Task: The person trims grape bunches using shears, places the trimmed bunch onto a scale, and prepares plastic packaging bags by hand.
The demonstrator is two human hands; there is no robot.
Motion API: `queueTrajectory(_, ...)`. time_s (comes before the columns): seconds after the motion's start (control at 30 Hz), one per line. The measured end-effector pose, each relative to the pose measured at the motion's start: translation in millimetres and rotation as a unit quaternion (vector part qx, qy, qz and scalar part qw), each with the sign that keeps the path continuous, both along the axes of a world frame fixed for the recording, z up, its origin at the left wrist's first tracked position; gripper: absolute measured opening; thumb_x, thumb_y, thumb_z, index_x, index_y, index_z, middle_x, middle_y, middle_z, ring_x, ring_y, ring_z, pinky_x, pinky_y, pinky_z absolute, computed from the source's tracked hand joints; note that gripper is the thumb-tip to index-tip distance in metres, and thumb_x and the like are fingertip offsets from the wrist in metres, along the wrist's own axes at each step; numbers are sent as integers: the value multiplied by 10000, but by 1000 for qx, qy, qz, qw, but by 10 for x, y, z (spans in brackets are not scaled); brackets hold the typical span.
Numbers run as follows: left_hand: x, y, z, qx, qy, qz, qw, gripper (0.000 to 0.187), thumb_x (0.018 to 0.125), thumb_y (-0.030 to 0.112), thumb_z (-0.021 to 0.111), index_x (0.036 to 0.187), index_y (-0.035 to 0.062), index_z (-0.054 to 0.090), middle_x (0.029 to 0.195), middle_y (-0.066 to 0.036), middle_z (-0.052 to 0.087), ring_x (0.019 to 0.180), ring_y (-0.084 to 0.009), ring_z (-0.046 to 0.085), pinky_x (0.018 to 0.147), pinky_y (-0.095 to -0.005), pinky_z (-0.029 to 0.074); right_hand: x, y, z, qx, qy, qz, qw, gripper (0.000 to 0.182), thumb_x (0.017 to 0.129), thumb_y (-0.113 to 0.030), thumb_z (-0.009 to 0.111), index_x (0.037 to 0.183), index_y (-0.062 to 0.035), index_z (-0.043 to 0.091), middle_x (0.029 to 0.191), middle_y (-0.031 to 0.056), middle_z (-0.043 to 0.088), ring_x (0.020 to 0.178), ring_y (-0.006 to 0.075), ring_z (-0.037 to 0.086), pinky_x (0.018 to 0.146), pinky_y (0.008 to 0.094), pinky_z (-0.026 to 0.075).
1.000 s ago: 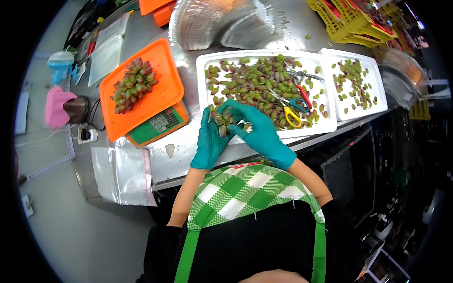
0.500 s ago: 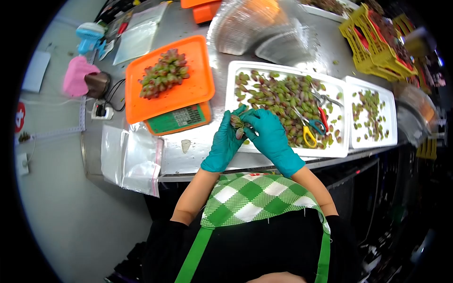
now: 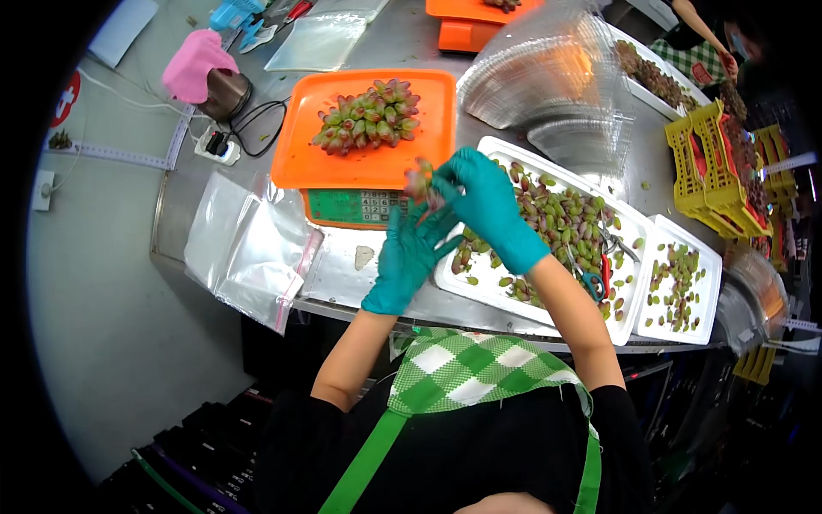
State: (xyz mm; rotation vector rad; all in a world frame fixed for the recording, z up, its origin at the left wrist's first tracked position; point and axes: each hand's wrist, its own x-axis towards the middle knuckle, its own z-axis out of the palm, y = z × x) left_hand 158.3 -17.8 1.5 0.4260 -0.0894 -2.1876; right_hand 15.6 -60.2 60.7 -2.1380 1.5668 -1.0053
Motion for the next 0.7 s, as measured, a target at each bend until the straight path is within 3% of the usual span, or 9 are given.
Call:
queueTrajectory(0.17,-110,305,-65,16,-29,-93,995,520,893,411,322,1213,4,364,1202,-173,440,1127,-313,420,958,-466,322,192,-365,-407,-21,40,-75,996,116,704,-164,628,753,-73,575,755,86,507,721,267,516,613,372,427)
queueTrajectory(0.27,-135,368,-24,-2,-62,-149,987,503,900,390,317,1217,2,369,1197,-179,446,1127,-298,426,960,-420,336,166,-318,-453,-32,-55,-89,994,128,717,-154,622,811,-74,589,805,96,517,751,273,527,638,364,436)
queueTrajectory(0.33,-127,397,-119,-13,-86,-174,981,496,903,382,316,1222,6,371,1201,-174,445,1120,-287,435,958,-396,343,85,-176,-344,-67,-30,-98,992,241,737,-79,608,976,-78,576,881,90,503,785,189,546,655,291,441)
queueTrajectory(0.4,-123,405,-178,-36,-97,-192,976,490,902,374,323,1230,14,375,1189,-162,461,1097,-261,459,945,-363,354,-18,-35,-223,-13,-102,-123,987,260,740,-90,603,999,-97,576,902,96,508,784,223,545,691,303,446)
queueTrajectory(0.7,-213,381,-160,-48,-99,-215,970,465,880,376,395,1183,26,438,1092,-123,537,1016,-214,523,872,-306,399,-640,444,-549,16,-204,-246,947,290,787,-25,548,1075,-57,529,939,50,548,801,116,527,726,250,429)
